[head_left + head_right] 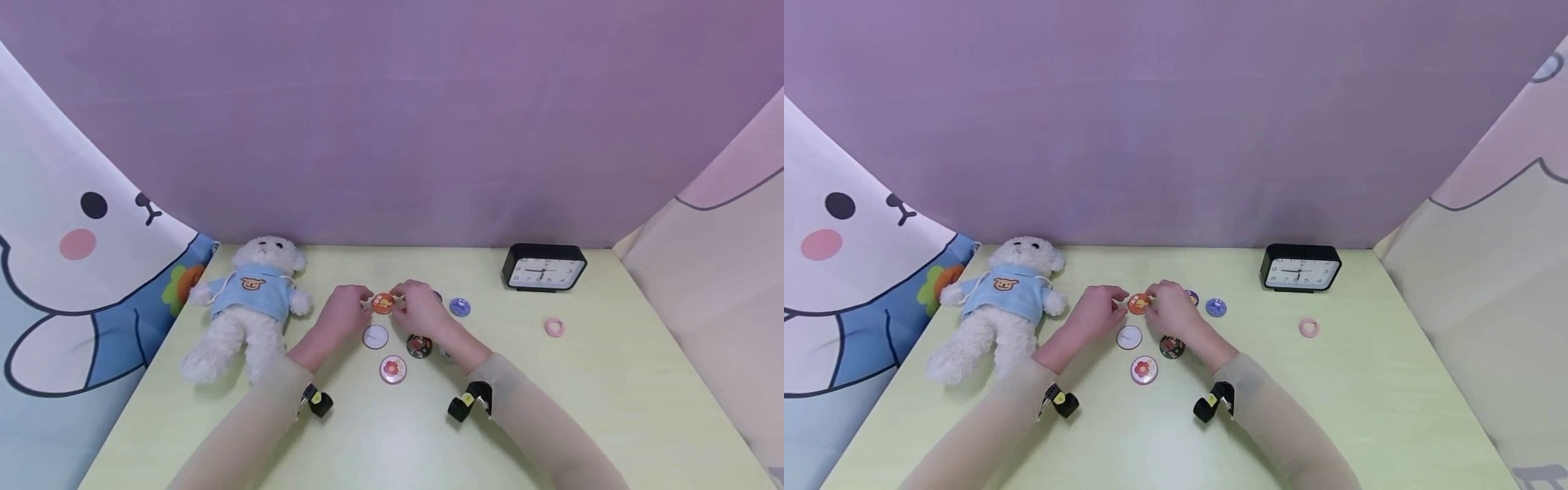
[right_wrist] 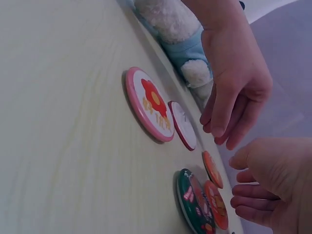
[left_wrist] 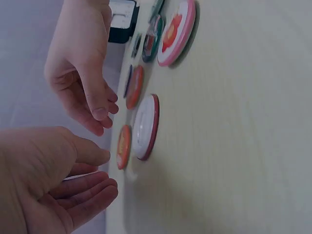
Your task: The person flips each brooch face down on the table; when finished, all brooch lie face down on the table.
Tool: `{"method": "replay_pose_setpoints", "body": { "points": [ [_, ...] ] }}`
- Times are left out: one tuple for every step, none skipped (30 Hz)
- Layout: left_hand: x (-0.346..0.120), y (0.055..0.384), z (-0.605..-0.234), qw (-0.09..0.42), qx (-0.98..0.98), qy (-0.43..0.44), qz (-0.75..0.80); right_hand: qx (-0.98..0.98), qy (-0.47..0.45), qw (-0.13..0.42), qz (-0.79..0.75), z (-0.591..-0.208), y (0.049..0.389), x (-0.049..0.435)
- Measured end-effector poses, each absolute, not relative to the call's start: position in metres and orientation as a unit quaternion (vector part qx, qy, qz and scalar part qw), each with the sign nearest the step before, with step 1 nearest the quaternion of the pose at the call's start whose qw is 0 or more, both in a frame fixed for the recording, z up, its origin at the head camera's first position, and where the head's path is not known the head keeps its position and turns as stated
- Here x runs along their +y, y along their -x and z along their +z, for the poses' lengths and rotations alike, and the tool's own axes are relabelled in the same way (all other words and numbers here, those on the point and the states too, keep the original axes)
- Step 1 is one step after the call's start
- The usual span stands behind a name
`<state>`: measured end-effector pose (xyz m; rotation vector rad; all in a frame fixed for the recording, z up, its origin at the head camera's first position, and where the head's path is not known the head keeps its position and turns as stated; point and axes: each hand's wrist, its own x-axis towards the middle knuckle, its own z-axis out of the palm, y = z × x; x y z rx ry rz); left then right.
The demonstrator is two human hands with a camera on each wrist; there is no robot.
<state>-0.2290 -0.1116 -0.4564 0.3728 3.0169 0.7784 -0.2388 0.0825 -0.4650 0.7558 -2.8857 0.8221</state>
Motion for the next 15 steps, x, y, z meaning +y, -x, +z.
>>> {"method": "replay_pose_setpoints", "body": {
  "points": [
    [-0.111,0.233,-0.458,0.006,0.962,-0.120,0.244,-0.933,-0.243,0.017,0.264,-0.466,0.241,0.081],
    [-0.110,0.236,-0.459,0.011,0.963,-0.122,0.240,-0.934,-0.242,0.013,0.261,-0.468,0.242,0.080],
    [-0.109,0.238,-0.460,0.017,0.963,-0.123,0.237,-0.937,-0.241,0.009,0.254,-0.469,0.244,0.078],
    [-0.108,0.240,-0.461,0.022,0.964,-0.126,0.234,-0.939,-0.241,0.007,0.245,-0.471,0.245,0.077],
    [-0.107,0.241,-0.461,0.025,0.964,-0.130,0.231,-0.941,-0.242,0.008,0.236,-0.473,0.246,0.075],
    [-0.107,0.243,-0.462,0.024,0.964,-0.134,0.229,-0.943,-0.242,0.012,0.226,-0.474,0.247,0.074],
    [-0.106,0.243,-0.462,0.024,0.964,-0.135,0.227,-0.946,-0.242,0.017,0.217,-0.475,0.248,0.073],
    [-0.106,0.244,-0.461,0.022,0.965,-0.135,0.225,-0.946,-0.243,0.022,0.212,-0.476,0.248,0.071],
    [-0.106,0.244,-0.461,0.022,0.965,-0.134,0.223,-0.946,-0.246,0.027,0.209,-0.477,0.249,0.071],
    [-0.105,0.244,-0.461,0.022,0.966,-0.133,0.221,-0.946,-0.248,0.031,0.206,-0.477,0.249,0.070],
    [-0.105,0.244,-0.461,0.022,0.967,-0.132,0.217,-0.946,-0.250,0.032,0.205,-0.478,0.248,0.070],
    [-0.105,0.243,-0.461,0.023,0.968,-0.132,0.213,-0.945,-0.251,0.034,0.206,-0.478,0.248,0.070],
    [-0.105,0.243,-0.460,0.026,0.969,-0.132,0.209,-0.945,-0.252,0.034,0.206,-0.479,0.247,0.070],
    [-0.105,0.242,-0.460,0.026,0.969,-0.134,0.204,-0.944,-0.253,0.035,0.208,-0.479,0.246,0.070],
    [-0.105,0.241,-0.461,0.027,0.970,-0.136,0.199,-0.945,-0.253,0.035,0.206,-0.479,0.245,0.070]
  ]
}}
